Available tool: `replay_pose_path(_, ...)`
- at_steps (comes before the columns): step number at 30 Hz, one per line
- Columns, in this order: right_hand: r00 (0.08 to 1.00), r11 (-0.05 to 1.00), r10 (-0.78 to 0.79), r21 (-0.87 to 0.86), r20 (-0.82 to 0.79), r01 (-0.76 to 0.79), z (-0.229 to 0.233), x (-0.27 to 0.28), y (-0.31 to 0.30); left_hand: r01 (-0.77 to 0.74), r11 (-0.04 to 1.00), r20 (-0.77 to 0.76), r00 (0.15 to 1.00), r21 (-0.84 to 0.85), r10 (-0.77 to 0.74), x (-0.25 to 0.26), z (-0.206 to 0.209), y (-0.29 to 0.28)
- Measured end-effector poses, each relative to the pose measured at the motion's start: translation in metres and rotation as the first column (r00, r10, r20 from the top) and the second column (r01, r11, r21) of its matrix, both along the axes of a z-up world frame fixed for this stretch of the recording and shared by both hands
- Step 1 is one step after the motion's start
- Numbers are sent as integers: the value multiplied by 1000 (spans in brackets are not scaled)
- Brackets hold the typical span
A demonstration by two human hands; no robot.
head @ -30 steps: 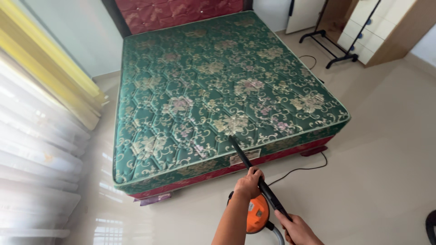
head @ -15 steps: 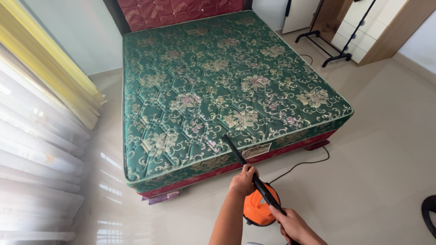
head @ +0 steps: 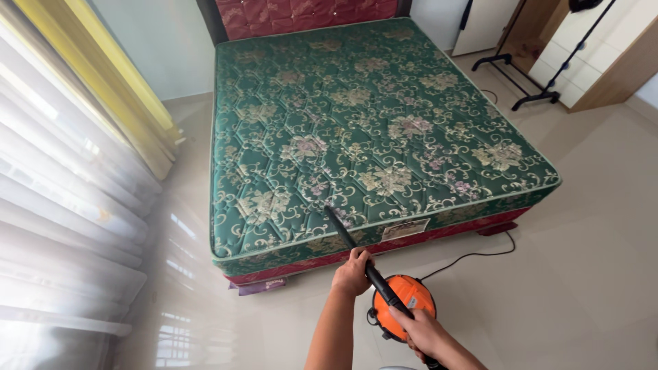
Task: The person vacuums a mattress by moving a vacuum wand over its surface, holding an orange vacuum canister in the other hand.
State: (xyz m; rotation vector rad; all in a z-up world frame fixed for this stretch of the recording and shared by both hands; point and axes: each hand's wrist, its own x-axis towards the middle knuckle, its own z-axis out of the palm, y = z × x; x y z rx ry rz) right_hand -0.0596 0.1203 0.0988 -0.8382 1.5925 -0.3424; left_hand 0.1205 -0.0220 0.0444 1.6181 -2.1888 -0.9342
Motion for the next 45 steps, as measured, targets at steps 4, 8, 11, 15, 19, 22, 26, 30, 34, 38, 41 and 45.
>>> replay_pose_path(4,999,998,50,-45,11,-49,-8,12,-5,-36,999,-6,999,-16,36,16,0,2)
replay_pose_path(8,994,994,92,-57,53,-89,-11,23,-11,-87,996,-23,996,-26,87,36,6,5)
replay_pose_path(11,989,989,138,-64,46,-135,-13,33,-17,-120,992,-7,993,-26,120,49,7,7)
replay_pose_path(15,983,983,178,-56,56,-174,-14,44,-24,-149,986,-33,989,-74,147,66,2,7)
replay_pose_path(19,966,966,254,-57,35,-252,-8,54,-41,-199,976,-21,980,-87,198,86,1,2)
replay_pose_path(22,946,944,323,-83,31,-320,-10,65,-50,-243,966,3,970,-84,245,101,1,1)
replay_pose_path(26,932,935,355,-39,79,-353,-10,77,-69,-267,962,70,960,-55,271,117,3,-7)
replay_pose_path(30,933,938,347,-10,101,-347,-4,79,-92,-270,958,123,952,-95,280,126,7,-22)
replay_pose_path(34,939,944,328,-1,103,-330,-13,75,-110,-271,958,135,950,-94,282,128,3,-36)
replay_pose_path(38,932,942,335,-9,139,-337,-35,60,-129,-259,953,108,955,-156,277,115,-8,-51)
replay_pose_path(41,935,939,339,28,100,-344,-45,51,-140,-246,958,105,959,-146,262,103,-10,-66)
replay_pose_path(45,951,953,302,-2,62,-303,-57,36,-150,-215,972,130,965,-93,226,80,-3,-90)
